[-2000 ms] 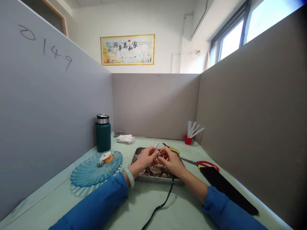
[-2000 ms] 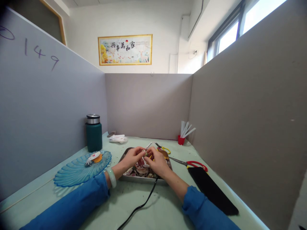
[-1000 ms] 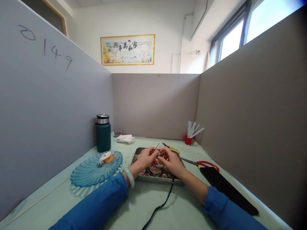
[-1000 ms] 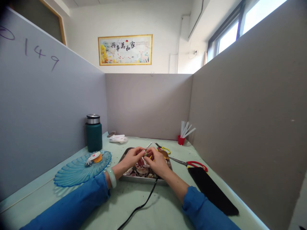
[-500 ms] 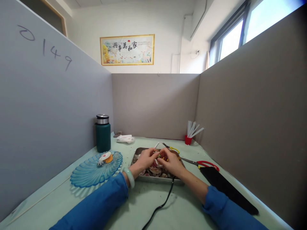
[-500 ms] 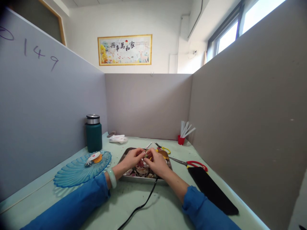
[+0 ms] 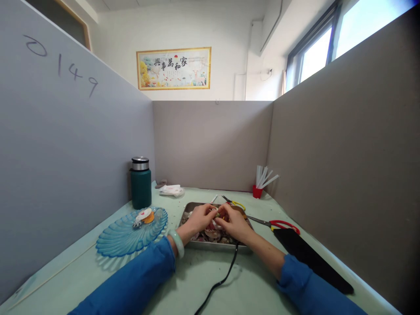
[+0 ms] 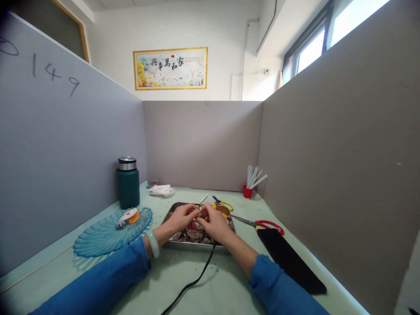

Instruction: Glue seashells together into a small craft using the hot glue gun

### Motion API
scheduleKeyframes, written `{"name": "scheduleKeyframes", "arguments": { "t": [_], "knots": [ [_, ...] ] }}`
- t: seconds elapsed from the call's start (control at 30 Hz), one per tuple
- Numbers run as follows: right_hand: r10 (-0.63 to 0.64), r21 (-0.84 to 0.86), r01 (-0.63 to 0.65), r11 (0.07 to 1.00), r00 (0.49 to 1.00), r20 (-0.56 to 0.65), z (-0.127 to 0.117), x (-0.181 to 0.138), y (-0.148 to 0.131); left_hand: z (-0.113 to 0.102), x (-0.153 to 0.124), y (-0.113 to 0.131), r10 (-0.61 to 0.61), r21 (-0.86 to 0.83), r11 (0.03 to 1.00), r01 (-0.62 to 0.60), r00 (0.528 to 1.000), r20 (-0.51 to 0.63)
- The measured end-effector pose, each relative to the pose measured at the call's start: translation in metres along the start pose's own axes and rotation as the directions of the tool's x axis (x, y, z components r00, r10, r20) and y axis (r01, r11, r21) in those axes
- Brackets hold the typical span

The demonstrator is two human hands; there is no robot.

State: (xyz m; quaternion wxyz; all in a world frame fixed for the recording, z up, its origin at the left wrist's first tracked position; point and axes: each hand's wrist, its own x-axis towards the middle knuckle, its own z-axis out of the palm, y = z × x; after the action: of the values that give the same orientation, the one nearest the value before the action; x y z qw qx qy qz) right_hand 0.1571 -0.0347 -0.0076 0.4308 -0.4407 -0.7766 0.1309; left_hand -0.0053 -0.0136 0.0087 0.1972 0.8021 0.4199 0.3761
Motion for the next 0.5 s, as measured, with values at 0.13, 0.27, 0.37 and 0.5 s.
{"name": "scheduleKeyframes", "arguments": {
  "t": [0.13,0.27,0.37,0.5],
  "knots": [
    [-0.002,0.003,0.002,1.0,1.0,-0.004,-0.0002,-0.0002,-0.0005,0.0001,0.0001,-0.0014,-0.011,-0.044,0.999,0.012,1.0,0.02],
    [-0.005,0.003,0.005,1.0,1.0,-0.005,-0.0012,-0.001,-0.0029,0.001,0.0012,-0.0036,-0.03,-0.085,0.996,0.032,0.999,0.022],
    [-0.012,-0.001,0.012,1.0,1.0,-0.014,-0.0018,-0.0015,-0.0038,0.0036,0.0022,-0.0061,-0.048,-0.166,0.985,0.057,0.997,0.056],
    [-0.017,-0.021,0.016,1.0,0.999,-0.033,-0.0016,-0.0012,-0.0029,0.0068,0.003,-0.0079,-0.086,-0.28,0.953,0.113,0.99,0.108]
  ]
}}
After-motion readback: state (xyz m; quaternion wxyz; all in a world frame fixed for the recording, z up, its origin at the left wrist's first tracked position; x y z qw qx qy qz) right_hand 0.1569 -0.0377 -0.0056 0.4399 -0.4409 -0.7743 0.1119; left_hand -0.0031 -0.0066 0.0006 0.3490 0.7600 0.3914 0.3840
